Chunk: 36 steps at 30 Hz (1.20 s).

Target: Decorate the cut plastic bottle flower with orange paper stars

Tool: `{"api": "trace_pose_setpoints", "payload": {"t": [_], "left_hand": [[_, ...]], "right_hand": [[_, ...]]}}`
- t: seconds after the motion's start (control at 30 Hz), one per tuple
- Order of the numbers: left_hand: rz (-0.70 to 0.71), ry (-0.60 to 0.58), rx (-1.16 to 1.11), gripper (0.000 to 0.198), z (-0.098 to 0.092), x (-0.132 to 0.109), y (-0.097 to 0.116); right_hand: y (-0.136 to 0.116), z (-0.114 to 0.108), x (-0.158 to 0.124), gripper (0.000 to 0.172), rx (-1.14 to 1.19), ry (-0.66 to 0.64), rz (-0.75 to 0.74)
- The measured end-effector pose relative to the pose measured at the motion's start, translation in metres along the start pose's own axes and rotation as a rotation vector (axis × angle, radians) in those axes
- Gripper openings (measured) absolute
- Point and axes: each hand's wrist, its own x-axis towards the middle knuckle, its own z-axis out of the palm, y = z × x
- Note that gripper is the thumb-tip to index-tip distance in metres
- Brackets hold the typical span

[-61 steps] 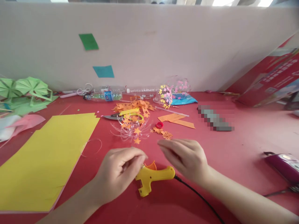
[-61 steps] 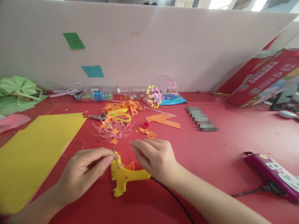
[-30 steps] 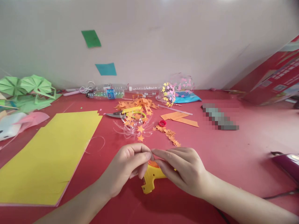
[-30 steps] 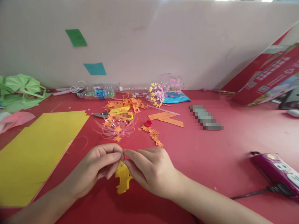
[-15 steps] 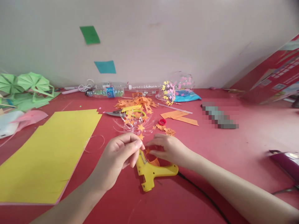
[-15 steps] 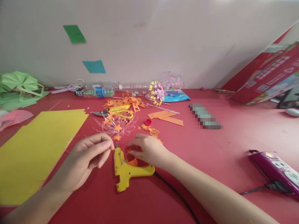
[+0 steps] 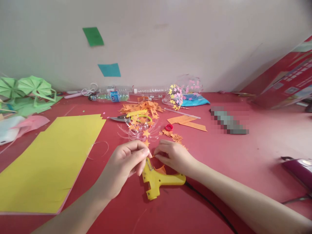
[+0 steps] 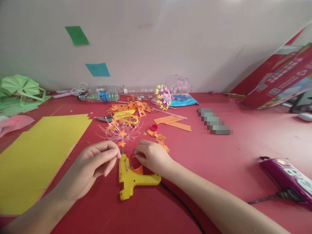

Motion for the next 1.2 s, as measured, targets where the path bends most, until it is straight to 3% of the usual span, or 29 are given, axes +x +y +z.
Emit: {"api": "trace_pose_setpoints", "payload": {"t": [0.13,0.3,0.4,0.57,1.0,1.2], "left_hand": [[0.053,0.036,0.237,0.018,0.004,-0.003,0.0],[0.26,0.088,0.676,0.004,0.011,-0.007,-0.012],[0.304,0.105,0.786,0.003,0.012,-0.006,-0.017],[0.246,0.087,0.737,0.012,0.012,-0.004,-0.018],[-0.001,-0.077,0.299,0.024,0.016,-0.005,-0.006],[0.052,-0.023,0.275,0.024,0.015,-0.006,-0.004]], "right_hand": [[-0.013,-0.015,-0.009,0.01,0.191,0.011,0.057],[-0.027,-0.023,-0.02,0.021,0.826,-0.141,0.281],[-0.03,-0.021,-0.022,0.024,0.91,-0.17,0.338],[-0.034,-0.019,-0.023,0.024,0.852,-0.157,0.289],[-0.045,-0.019,-0.027,0.018,0.658,0.113,0.191],[-0.044,-0.02,-0.031,0.014,0.393,0.169,0.084]]}}
